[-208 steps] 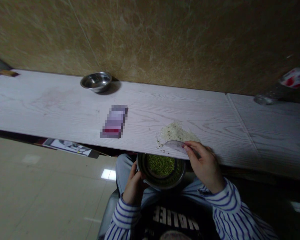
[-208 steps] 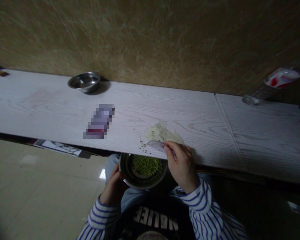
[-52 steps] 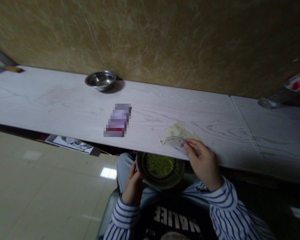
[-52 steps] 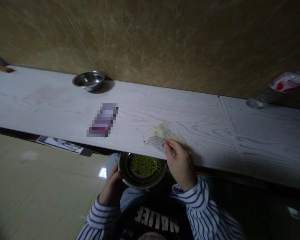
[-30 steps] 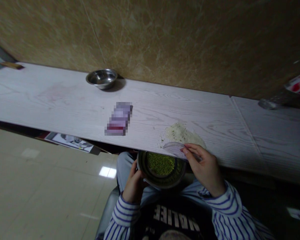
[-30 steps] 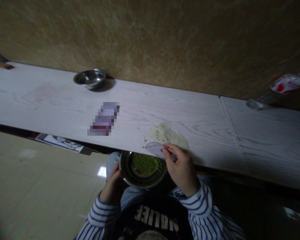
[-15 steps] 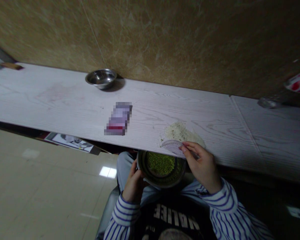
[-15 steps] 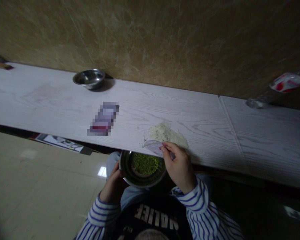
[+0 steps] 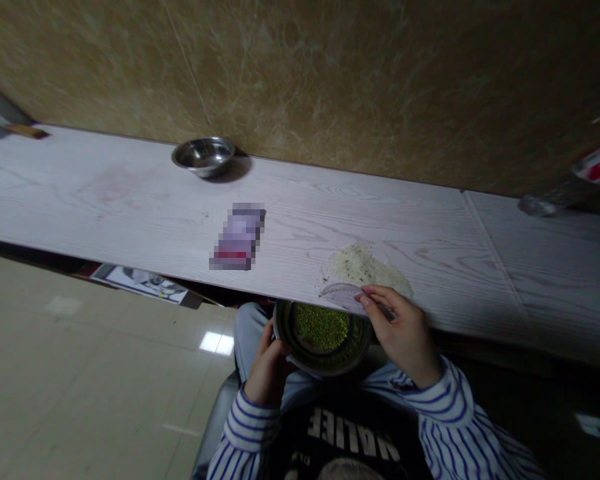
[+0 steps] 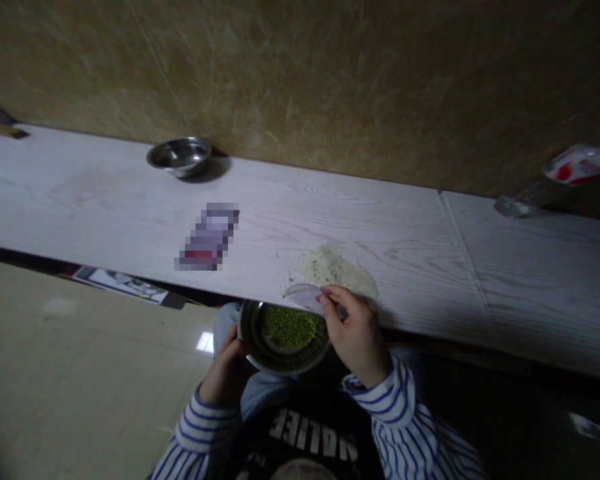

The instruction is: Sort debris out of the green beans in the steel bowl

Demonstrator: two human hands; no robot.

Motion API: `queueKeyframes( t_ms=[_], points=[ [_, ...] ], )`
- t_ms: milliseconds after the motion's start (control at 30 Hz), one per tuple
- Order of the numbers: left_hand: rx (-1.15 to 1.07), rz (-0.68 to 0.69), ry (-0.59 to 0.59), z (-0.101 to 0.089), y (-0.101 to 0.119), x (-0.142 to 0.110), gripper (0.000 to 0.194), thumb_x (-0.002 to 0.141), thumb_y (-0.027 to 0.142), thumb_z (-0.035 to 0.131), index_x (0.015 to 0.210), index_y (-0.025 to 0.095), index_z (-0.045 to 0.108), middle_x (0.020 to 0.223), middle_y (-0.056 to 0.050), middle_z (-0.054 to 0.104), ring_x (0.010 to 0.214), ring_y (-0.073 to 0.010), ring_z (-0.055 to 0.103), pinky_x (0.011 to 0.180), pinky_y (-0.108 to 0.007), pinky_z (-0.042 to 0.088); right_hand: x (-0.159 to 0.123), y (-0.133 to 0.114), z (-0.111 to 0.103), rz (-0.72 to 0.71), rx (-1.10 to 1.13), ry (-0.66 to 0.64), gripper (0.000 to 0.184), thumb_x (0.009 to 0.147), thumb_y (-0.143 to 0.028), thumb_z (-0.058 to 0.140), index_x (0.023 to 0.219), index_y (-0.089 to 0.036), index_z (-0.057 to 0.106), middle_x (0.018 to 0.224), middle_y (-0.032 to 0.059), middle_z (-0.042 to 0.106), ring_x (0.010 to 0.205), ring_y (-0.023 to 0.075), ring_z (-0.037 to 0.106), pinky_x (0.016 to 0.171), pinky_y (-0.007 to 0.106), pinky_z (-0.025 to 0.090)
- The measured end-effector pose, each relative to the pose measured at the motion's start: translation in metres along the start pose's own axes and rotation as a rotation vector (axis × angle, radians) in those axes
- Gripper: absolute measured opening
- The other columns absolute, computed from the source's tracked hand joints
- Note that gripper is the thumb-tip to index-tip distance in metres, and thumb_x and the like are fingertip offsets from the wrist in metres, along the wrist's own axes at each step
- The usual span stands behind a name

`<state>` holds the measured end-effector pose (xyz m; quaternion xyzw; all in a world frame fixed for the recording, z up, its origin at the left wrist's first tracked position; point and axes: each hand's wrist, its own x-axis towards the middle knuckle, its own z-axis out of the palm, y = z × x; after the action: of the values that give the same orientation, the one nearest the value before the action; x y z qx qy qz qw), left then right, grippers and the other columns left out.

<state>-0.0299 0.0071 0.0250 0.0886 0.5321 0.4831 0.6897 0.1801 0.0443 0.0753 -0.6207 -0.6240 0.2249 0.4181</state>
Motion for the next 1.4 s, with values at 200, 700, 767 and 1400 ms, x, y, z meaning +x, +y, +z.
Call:
queueKeyframes(
  t_ms=[200,700,767,1400],
  points=[
    [-0.013,-0.008,0.012,0.0,0.0,0.001,0.07,0.057,0.017,0.063,0.126,0.026,0.054,0.094,-0.004,0.065,0.075,-0.0209,0.057,0.058,-0.031,0.049,0.001,0.0,0.001,0.003,0.012,-0.02,0.016,0.09,-0.032,0.061,0.098,-0.021,0.069,0.094,0.0079,0.077,0.088,0.0219,0.074,0.081,0.035,0.058],
    [-0.006,0.021,0.014,0.0,0.001,-0.001,0.063,0.059,0.017,0.063,0.122,0.025,0.057,0.094,-0.003,0.065,0.081,-0.0232,0.057,0.058,-0.032,0.051,0.003,0.0,0.0,-0.024,0.022,-0.033,0.015,0.09,-0.031,0.061,0.097,-0.02,0.069,0.092,0.0072,0.077,0.086,0.0205,0.074,0.079,0.032,0.059],
    [-0.004,0.021,0.006,0.0,0.0,-0.001,0.063,0.06,0.018,0.063,0.122,0.026,0.058,0.094,-0.003,0.065,0.079,-0.0223,0.057,0.057,-0.031,0.05,0.003,0.0,0.001,-0.024,0.027,-0.043,0.015,0.09,-0.031,0.061,0.097,-0.021,0.069,0.092,0.0074,0.077,0.087,0.0208,0.074,0.079,0.033,0.059],
    [0.004,0.001,0.008,0.001,0.001,0.0,0.068,0.059,0.017,0.062,0.126,0.025,0.054,0.091,-0.003,0.064,0.073,-0.0199,0.057,0.054,-0.028,0.046,-0.007,-0.006,0.013,0.006,0.045,-0.009,0.018,0.09,-0.033,0.06,0.1,-0.022,0.07,0.095,0.0076,0.078,0.089,0.0219,0.075,0.081,0.035,0.061]
  ],
)
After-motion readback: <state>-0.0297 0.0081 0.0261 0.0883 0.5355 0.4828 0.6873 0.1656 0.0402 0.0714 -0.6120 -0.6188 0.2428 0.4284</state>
